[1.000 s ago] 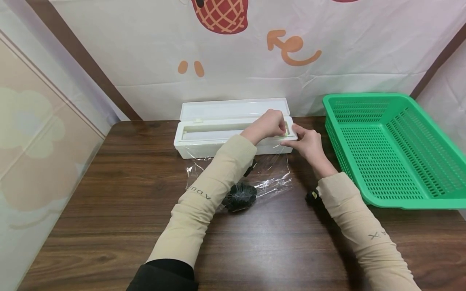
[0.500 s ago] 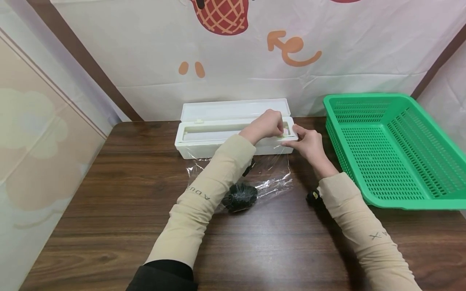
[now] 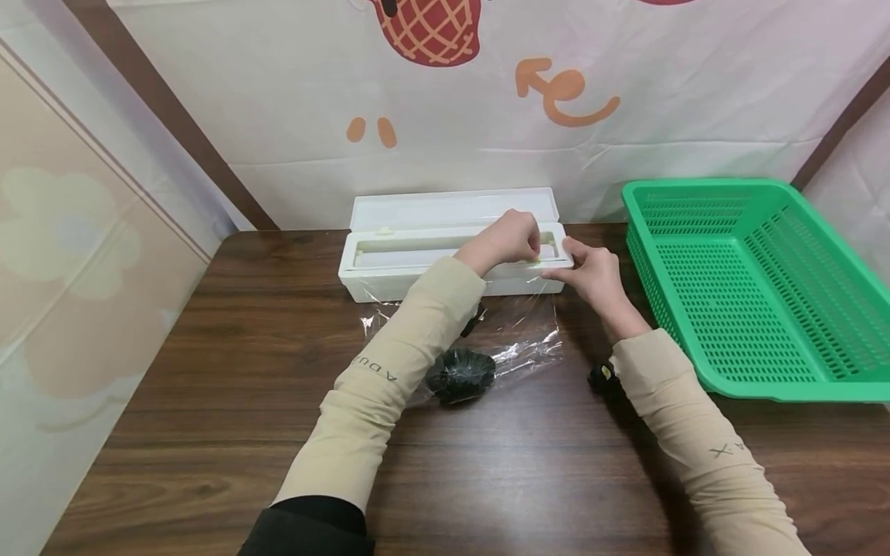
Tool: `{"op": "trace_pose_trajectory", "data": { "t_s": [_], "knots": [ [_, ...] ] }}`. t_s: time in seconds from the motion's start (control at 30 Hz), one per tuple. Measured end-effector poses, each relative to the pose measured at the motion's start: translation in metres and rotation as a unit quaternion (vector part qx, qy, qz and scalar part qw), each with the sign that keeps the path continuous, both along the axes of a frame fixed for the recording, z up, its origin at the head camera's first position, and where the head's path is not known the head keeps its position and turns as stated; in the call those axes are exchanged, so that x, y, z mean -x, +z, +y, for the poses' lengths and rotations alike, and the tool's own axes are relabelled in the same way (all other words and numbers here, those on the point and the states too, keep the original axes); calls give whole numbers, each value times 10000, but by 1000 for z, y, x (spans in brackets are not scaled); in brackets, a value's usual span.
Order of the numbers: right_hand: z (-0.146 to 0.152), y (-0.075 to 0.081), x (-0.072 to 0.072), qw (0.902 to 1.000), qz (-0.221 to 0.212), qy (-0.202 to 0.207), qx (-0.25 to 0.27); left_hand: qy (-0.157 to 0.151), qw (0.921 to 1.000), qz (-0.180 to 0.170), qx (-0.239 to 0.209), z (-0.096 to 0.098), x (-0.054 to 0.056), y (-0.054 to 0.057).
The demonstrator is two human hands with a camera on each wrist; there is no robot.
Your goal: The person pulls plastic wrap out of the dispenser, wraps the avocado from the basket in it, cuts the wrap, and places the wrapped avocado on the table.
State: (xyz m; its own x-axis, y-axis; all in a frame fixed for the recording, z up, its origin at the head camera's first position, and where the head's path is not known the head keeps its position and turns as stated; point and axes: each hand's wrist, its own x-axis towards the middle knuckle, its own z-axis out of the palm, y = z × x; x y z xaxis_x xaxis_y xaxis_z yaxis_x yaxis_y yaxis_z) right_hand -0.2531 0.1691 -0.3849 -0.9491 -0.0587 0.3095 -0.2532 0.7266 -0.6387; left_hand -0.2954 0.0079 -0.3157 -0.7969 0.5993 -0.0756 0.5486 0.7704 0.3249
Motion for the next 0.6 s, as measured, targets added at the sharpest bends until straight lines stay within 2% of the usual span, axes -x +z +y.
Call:
{"op": "trace_pose_trajectory", "data": {
  "t_s": [0.27,0.6],
  "knots": [
    [1,0,0,10000,31,51,3,-103,9994,-256,-230,3,0,0],
    [0,2,0,10000,-79,28,-49,-125,9996,-187,-163,0,0,1]
  ]
}}
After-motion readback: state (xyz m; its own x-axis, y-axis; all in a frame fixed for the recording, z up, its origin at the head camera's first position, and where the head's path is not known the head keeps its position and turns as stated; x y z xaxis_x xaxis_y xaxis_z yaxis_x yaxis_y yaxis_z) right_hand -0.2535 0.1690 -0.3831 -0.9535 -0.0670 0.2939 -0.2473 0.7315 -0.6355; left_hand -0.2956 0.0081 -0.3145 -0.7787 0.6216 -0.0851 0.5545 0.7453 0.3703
